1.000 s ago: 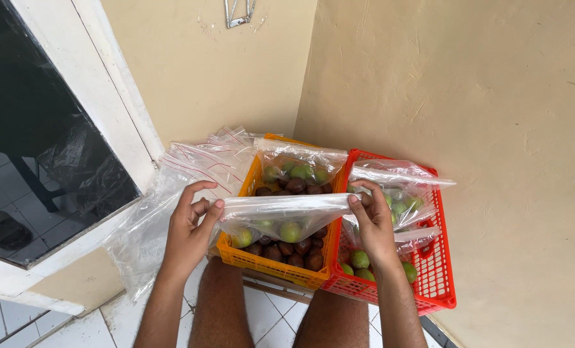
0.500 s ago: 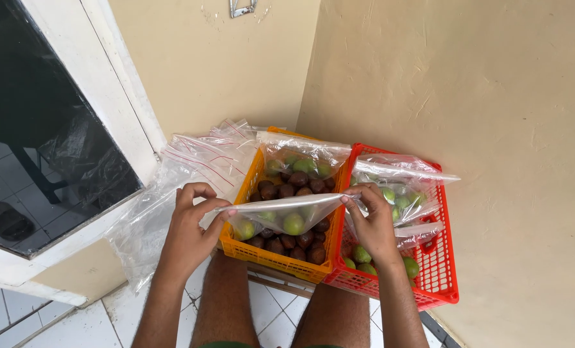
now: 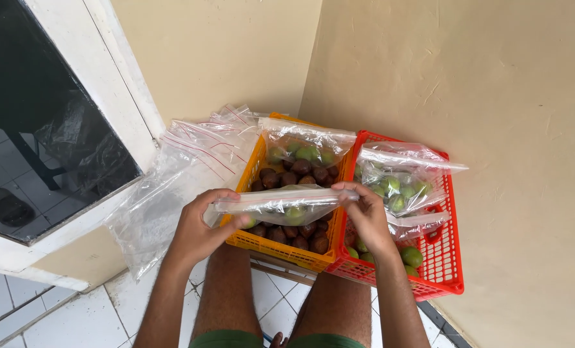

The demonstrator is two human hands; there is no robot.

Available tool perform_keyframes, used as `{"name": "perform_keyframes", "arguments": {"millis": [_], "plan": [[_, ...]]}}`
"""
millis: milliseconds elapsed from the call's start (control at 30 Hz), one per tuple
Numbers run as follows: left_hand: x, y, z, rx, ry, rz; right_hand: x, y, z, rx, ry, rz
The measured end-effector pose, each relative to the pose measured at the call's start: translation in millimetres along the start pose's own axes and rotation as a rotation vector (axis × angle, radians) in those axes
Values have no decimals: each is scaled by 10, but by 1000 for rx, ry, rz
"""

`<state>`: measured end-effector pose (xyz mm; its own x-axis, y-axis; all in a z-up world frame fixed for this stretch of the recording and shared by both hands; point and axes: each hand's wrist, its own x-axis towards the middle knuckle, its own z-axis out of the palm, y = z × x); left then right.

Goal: The person packs brown and green fruits from two plastic crates into a clear zip-top bag. They open the bag, place several fruits inside, seal the bag, and set it aside.

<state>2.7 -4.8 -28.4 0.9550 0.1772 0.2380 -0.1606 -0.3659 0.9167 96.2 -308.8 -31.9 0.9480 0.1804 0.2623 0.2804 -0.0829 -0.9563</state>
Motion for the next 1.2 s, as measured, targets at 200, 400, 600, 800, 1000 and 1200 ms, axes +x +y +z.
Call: {"name": "perform_keyframes", "arguments": {"millis": [200, 400, 600, 800, 1000, 1200], "plan": [[4, -17, -32, 335, 4, 123, 29, 364, -46, -122, -56, -120], [55, -50, 110, 261, -37, 59, 51, 378, -10, -168, -15, -73], [94, -421, 312, -57, -27, -136, 4, 456, 38, -177, 6, -61], [142, -503, 265, -93, -27, -163, -85, 270, 76, -303, -70, -103], [125, -253, 147, 206, -125, -19, -19, 415, 60, -444, -36, -159], [214, -646, 333, 372, -47, 113, -2, 411, 101, -455, -43, -183]]}}
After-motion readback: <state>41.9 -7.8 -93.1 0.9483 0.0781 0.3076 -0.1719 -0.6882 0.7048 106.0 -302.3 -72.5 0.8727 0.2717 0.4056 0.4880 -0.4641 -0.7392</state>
